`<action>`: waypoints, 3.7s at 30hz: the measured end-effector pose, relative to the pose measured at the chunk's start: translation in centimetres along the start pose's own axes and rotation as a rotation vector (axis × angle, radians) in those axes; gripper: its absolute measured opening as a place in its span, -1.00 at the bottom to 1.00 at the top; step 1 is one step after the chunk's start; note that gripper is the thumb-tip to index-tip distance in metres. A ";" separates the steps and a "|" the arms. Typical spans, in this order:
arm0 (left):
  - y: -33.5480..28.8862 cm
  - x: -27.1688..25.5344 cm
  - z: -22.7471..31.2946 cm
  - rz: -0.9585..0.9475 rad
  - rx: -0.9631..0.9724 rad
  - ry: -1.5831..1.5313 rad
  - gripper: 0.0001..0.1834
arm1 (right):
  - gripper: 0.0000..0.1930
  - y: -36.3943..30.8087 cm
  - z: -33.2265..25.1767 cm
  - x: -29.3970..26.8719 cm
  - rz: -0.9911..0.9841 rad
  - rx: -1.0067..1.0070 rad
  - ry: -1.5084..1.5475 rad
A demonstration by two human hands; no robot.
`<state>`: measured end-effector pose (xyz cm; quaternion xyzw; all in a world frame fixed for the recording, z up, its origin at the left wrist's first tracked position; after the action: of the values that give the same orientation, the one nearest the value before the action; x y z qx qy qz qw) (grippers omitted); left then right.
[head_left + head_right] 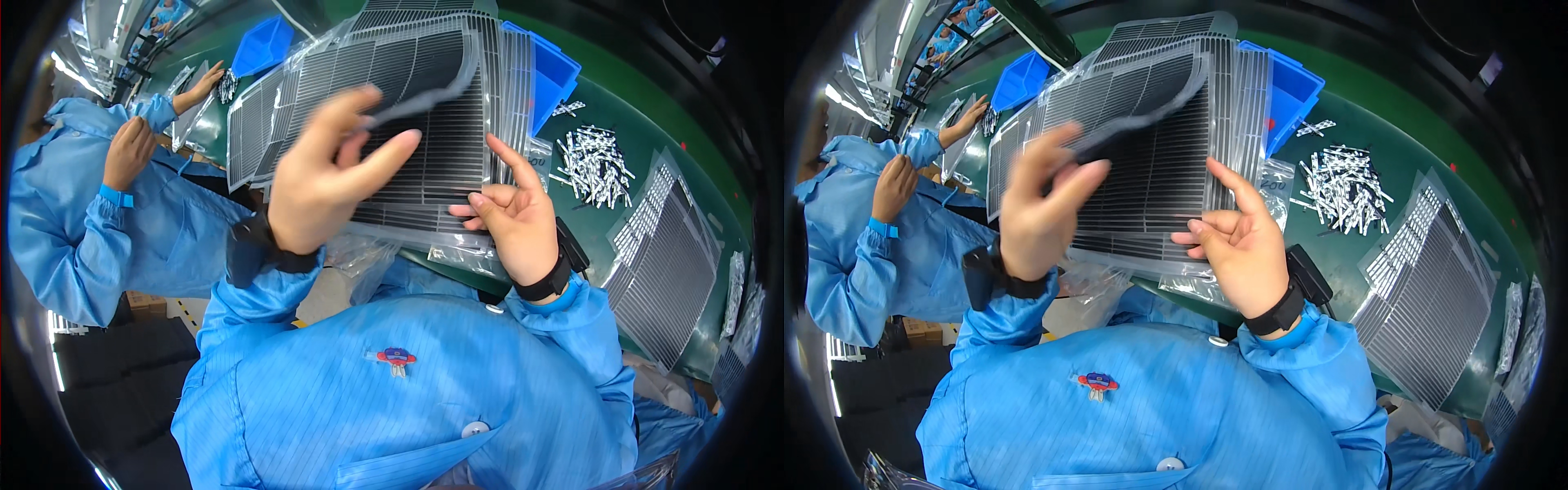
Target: Assemble small plastic clips onto mesh panels at a factory workstation.
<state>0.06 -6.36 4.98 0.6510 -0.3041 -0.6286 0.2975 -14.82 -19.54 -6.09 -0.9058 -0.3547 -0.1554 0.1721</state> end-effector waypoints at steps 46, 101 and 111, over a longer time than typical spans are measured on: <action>-4.1 -1.0 -1.1 0.533 -0.799 -0.593 -0.44 | -0.76 0.0 0.8 -0.3 -0.044 -0.030 0.024; 1.3 0.1 0.8 -0.217 -0.191 -0.182 -0.77 | -0.59 -0.2 -2.3 1.0 -0.109 -0.217 -0.231; 1.7 -1.7 -0.7 0.167 -0.352 -0.055 -0.82 | -0.70 0.4 -1.4 0.5 0.127 -0.049 -0.095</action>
<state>0.68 -6.06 7.39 0.5438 -0.2505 -0.6629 0.4496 -14.42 -20.09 -4.69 -0.9367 -0.3006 -0.1097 0.1421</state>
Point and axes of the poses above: each hand's wrist, its own y-axis towards the middle knuckle, its own x-axis out of the palm, z = x × y, the point moved 4 cm from there along y, towards the middle knuckle, and after that the axes turned 14 degrees about z, right-handed, at the moved point
